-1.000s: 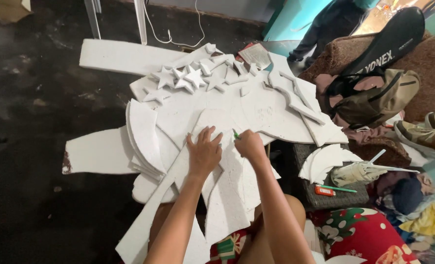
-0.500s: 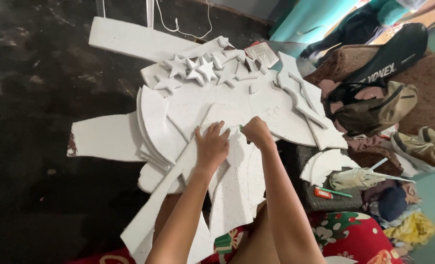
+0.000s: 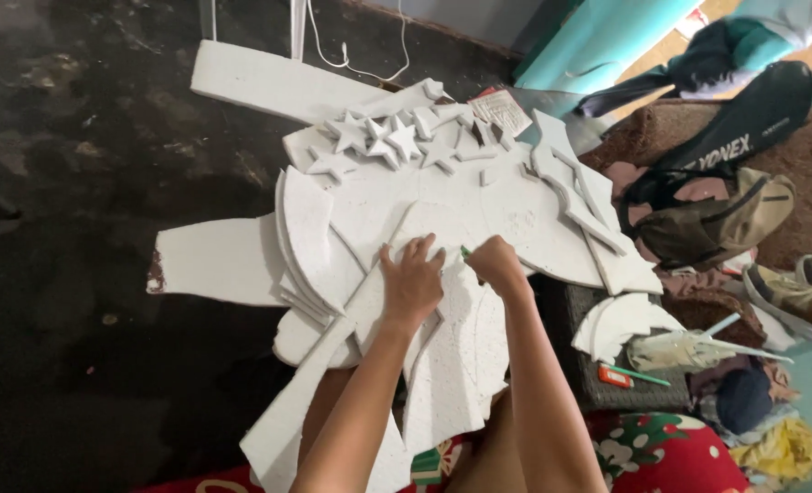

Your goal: Cutting out various shapes from a large sheet of white foam using a small hand-held cutter.

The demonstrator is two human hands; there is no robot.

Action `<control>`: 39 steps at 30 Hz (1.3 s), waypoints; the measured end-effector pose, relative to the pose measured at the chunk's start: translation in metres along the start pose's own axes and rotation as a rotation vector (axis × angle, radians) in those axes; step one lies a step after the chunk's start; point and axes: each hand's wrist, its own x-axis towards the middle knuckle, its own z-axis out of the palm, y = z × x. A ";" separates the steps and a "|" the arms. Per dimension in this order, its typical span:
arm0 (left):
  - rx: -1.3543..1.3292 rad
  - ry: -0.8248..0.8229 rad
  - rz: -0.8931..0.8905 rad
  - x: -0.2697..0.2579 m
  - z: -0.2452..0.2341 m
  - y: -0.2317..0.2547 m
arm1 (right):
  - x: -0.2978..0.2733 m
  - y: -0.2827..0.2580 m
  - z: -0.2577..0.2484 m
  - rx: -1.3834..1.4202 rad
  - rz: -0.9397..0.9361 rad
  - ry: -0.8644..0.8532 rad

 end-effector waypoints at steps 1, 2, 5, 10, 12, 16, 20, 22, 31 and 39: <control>0.001 0.003 -0.005 0.002 -0.002 -0.001 | -0.003 -0.006 -0.002 -0.002 -0.005 -0.002; -0.003 0.011 0.002 0.001 -0.002 -0.001 | -0.008 -0.009 -0.002 -0.065 -0.019 -0.005; -0.006 0.018 0.009 0.001 -0.001 -0.003 | -0.016 -0.018 -0.004 -0.196 -0.066 -0.035; -0.034 0.038 0.014 0.001 0.000 -0.003 | -0.021 -0.011 -0.009 0.103 -0.015 -0.041; -0.039 0.055 0.020 0.001 0.003 -0.003 | -0.026 -0.006 -0.011 0.084 -0.082 -0.054; -0.041 0.078 0.034 0.004 0.007 -0.006 | -0.006 0.002 0.008 -0.127 -0.088 0.008; -0.031 0.085 0.039 0.003 0.010 -0.006 | 0.009 0.014 0.019 -0.011 -0.055 0.036; -0.027 0.097 0.038 0.002 0.008 -0.006 | 0.006 0.017 0.018 0.010 -0.069 0.037; -0.031 0.099 0.044 0.004 0.015 -0.007 | -0.010 0.006 0.014 -0.445 -0.224 -0.068; -0.057 0.111 0.038 0.004 0.014 -0.008 | 0.006 0.034 0.029 0.029 -0.104 0.053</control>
